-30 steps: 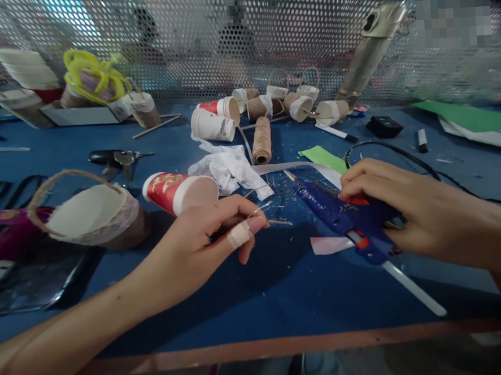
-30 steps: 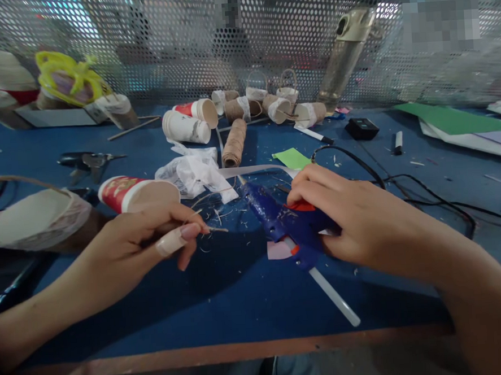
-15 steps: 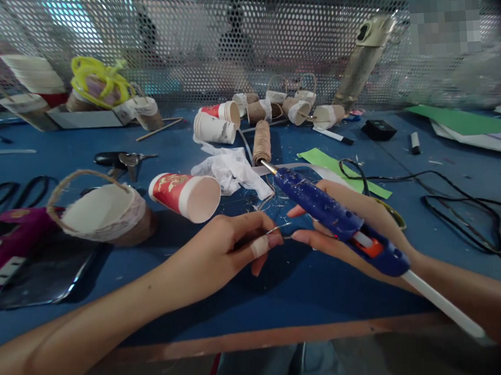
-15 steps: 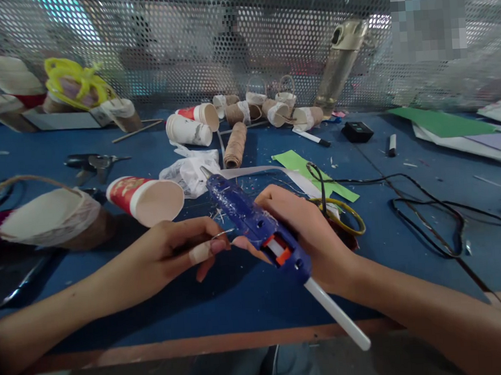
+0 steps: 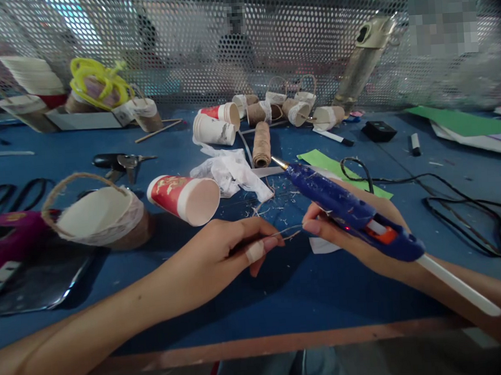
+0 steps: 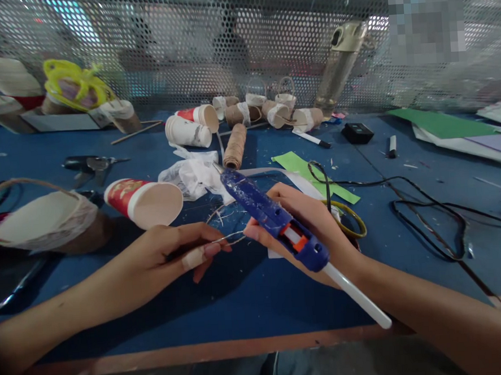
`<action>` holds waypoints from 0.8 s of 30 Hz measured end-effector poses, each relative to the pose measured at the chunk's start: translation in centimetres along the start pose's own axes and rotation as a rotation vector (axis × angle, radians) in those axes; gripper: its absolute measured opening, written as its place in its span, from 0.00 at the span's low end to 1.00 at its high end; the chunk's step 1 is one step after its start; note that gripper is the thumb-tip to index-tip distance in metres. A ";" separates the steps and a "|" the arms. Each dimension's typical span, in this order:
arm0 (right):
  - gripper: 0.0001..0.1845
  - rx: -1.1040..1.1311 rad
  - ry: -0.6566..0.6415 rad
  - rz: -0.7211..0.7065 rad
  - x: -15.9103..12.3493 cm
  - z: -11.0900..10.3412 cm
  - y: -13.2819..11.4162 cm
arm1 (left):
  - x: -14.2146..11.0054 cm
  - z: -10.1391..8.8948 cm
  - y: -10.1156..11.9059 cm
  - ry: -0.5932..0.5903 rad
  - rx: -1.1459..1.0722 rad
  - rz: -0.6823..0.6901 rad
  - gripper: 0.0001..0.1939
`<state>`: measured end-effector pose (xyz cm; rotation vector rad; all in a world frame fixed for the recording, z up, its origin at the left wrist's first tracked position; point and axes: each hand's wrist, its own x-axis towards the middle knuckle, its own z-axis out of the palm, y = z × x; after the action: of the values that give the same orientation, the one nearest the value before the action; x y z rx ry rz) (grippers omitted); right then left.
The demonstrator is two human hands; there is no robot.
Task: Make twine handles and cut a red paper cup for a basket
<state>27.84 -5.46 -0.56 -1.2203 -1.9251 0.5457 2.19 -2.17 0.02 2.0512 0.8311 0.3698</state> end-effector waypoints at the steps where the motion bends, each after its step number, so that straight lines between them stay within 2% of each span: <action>1: 0.09 -0.005 0.000 -0.010 -0.1 -0.2 0.1 | 0.0 -0.1 -0.1 0.001 -0.002 0.000 0.11; 4: 0.06 -0.024 0.021 -0.075 -0.3 -0.9 0.6 | 0.0 -0.3 -0.3 -0.002 -0.021 -0.008 0.12; 8: 0.10 -0.068 0.038 -0.144 -0.8 -1.9 1.4 | 0.0 -0.6 -0.5 0.019 -0.089 -0.035 0.13; 12: 0.11 -0.039 0.031 -0.362 -1.5 -2.9 2.4 | 0.0 -0.7 -0.6 0.023 -0.189 -0.079 0.13; 16: 0.06 -0.193 0.024 -0.543 -2.3 -3.3 3.2 | 0.0 -0.7 -0.6 0.011 -0.255 -0.123 0.13; 18: 0.08 -0.257 0.060 -0.550 -2.6 -3.2 3.3 | -0.1 -0.6 -0.6 -0.013 -0.299 -0.148 0.12; 20: 0.11 -0.329 0.128 -0.459 -2.8 -3.0 3.2 | -0.1 -0.6 -0.6 -0.035 -0.359 -0.164 0.13; 21: 0.12 -0.338 0.181 -0.469 -2.8 -2.9 3.1 | -0.2 -0.6 -0.7 -0.044 -0.390 -0.169 0.13; 22: 0.11 -0.330 0.193 -0.548 -2.7 -2.9 3.0 | -0.2 -0.6 -0.7 -0.050 -0.415 -0.176 0.13; 23: 0.10 -0.324 0.146 -0.625 -2.7 -2.9 3.0 | -0.2 -0.6 -0.7 -0.058 -0.436 -0.182 0.13; 24: 0.09 -0.317 0.118 -0.594 -2.6 -2.9 3.0 | -0.3 -0.6 -0.7 -0.064 -0.452 -0.189 0.13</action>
<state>32.42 -6.55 -1.90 -0.7706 -2.1877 -0.1432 1.35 -1.67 -0.18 1.5459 0.8105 0.3478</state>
